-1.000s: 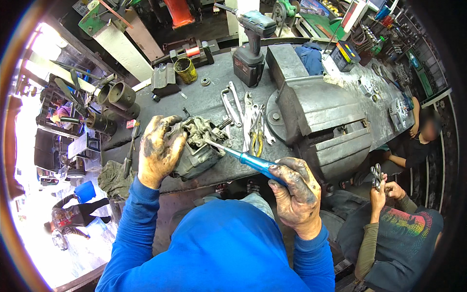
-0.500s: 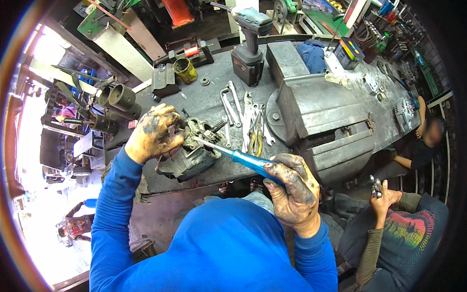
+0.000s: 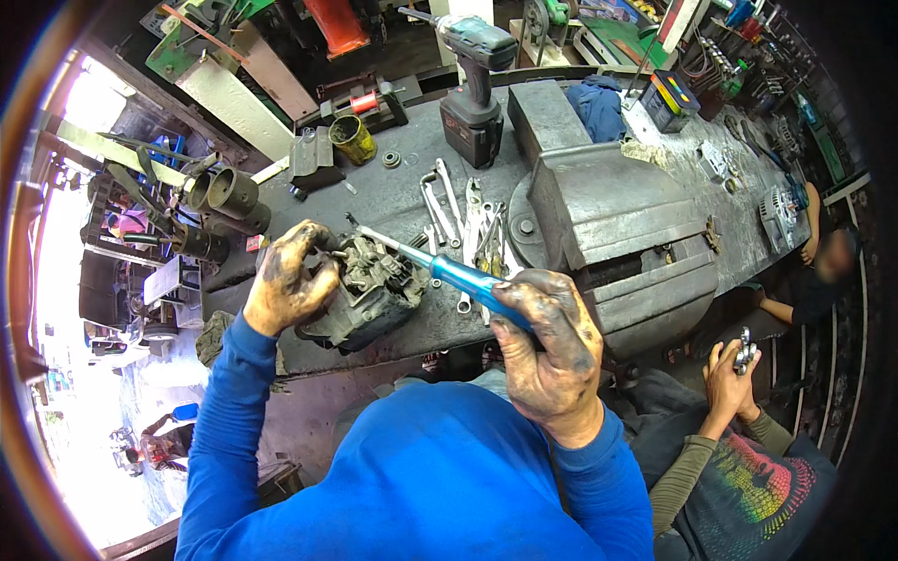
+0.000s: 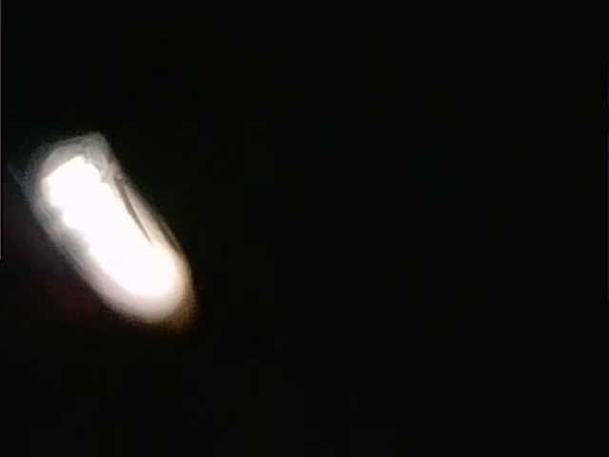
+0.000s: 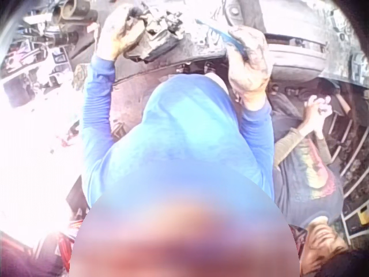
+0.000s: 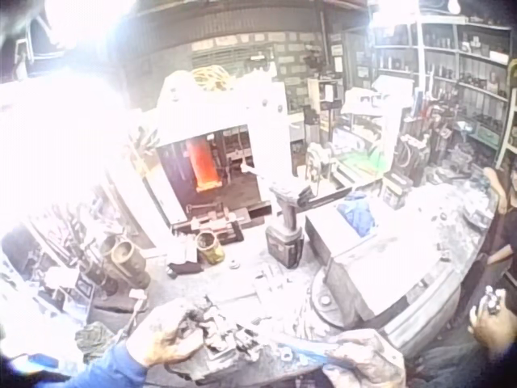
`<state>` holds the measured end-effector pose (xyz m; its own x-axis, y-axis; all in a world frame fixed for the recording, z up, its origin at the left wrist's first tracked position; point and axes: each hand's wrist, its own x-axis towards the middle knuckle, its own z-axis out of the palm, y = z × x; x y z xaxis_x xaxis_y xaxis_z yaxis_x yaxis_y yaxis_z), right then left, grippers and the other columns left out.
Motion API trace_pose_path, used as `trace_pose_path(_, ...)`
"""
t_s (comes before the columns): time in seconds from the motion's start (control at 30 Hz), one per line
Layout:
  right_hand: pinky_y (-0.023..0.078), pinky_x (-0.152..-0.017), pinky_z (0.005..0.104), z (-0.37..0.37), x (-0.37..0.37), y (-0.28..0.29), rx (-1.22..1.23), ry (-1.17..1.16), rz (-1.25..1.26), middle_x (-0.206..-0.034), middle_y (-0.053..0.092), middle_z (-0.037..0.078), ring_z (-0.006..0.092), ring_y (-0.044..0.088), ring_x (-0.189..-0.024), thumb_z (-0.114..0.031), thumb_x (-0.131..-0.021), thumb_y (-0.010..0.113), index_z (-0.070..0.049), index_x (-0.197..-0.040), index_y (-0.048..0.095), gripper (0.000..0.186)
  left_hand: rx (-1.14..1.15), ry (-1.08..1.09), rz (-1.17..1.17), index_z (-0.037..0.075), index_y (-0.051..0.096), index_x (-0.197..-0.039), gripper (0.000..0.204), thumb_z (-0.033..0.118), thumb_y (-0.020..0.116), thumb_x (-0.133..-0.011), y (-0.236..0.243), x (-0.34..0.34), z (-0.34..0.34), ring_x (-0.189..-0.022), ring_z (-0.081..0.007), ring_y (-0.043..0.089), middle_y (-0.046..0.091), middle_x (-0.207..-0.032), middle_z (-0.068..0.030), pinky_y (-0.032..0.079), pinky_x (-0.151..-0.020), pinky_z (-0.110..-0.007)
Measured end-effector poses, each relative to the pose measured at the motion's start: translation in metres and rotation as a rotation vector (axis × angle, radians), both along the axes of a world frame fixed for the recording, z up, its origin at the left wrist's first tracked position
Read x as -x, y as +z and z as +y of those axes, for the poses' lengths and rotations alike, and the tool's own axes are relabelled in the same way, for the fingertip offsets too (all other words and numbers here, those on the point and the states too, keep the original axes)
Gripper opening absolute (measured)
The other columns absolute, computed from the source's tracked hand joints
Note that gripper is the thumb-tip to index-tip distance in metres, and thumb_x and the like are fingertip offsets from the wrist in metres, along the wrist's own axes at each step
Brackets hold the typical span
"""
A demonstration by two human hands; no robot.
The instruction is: The person disassembles a small engine component on a workbench, using a screwdriver and wrench to remove fasteners and separate parts. The person then retrieves a hammer and a power drill from the wall and workbench, placing them back down after brief handling.
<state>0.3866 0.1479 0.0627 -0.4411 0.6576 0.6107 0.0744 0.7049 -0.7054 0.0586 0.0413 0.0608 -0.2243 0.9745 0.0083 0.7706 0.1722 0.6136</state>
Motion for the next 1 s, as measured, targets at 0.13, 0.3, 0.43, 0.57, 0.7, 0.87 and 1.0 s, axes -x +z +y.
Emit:
trace_pose_path(0.13,0.058,-0.082,0.0399,-0.001,0.016,0.006,-0.086,0.046,-0.085,-0.109,0.069,0.021,0.0343,0.071,-0.096,0.002,-0.088,0.076,-0.001,-0.111,0.072,0.024,-0.302,-0.045,0.086,-0.001,0.063,-0.126,0.052,0.017,0.078,-0.079,-0.008,-0.02,-0.016,-0.11,-0.0436,0.064,0.066,-0.117,-0.0221,0.053,-0.097,-0.046)
trace_pose_path(0.3,0.057,-0.088,0.0395,0.003,0.026,0.023,-0.141,0.105,-0.17,-0.116,0.068,0.022,0.0341,0.07,-0.102,0.005,-0.087,0.073,-0.002,-0.107,0.072,0.021,-0.294,0.198,0.048,0.002,0.069,-0.11,0.033,0.016,0.078,-0.082,-0.019,-0.037,-0.021,-0.105,-0.0409,0.067,0.068,-0.111,-0.0193,0.054,-0.093,-0.047)
trace_pose_path(0.43,0.055,-0.09,0.0408,0.012,0.031,0.031,-0.109,0.11,-0.155,-0.115,0.068,0.022,0.0336,0.069,-0.103,0.008,-0.085,0.068,-0.002,-0.105,0.071,0.022,-0.356,0.222,0.077,0.001,0.07,-0.103,0.02,0.009,0.074,-0.084,-0.016,-0.039,-0.02,-0.096,-0.0392,0.069,0.07,-0.105,-0.0186,0.055,-0.087,-0.045)
trace_pose_path(0.57,0.056,-0.082,0.0403,0.026,0.037,0.027,-0.13,0.108,-0.095,-0.107,0.067,0.019,0.033,0.068,-0.095,0.007,-0.083,0.069,-0.002,-0.103,0.07,0.022,-0.381,0.287,0.29,0.006,0.072,-0.104,0.017,0.01,0.072,-0.087,-0.018,-0.047,-0.019,-0.1,-0.0368,0.069,0.07,-0.111,-0.0148,0.053,-0.091,-0.046)
trace_pose_path(0.7,0.057,-0.079,0.0412,0.039,0.039,0.018,-0.083,0.149,-0.039,-0.101,0.065,0.018,0.0341,0.068,-0.09,0.007,-0.081,0.068,-0.001,-0.101,0.069,0.022,-0.354,0.329,0.44,0.01,0.072,-0.102,0.018,0.008,0.072,-0.084,-0.018,-0.051,-0.017,-0.108,-0.0362,0.066,0.069,-0.117,-0.0132,0.05,-0.093,-0.046)
trace_pose_path(0.87,0.056,-0.078,0.0415,0.054,0.041,0.012,0.05,0.219,0.008,-0.101,0.066,0.019,0.0319,0.068,-0.089,0.006,-0.076,0.067,-0.001,-0.098,0.07,0.023,-0.211,0.233,0.48,0.011,0.074,-0.106,0.027,0.01,0.073,-0.079,-0.005,-0.065,-0.023,-0.117,-0.0375,0.063,0.068,-0.127,-0.0172,0.049,-0.1,-0.048)
trace_pose_path(1.0,0.055,-0.074,0.0418,0.072,0.05,0.018,0.026,0.315,0.029,-0.095,0.065,0.017,0.0316,0.066,-0.085,0.004,-0.074,0.067,0.0,-0.099,0.07,0.025,-0.108,0.269,0.5,0.009,0.075,-0.114,0.034,0.016,0.077,-0.081,0.0,-0.074,-0.024,-0.116,-0.0403,0.065,0.067,-0.132,-0.0206,0.051,-0.102,-0.049)
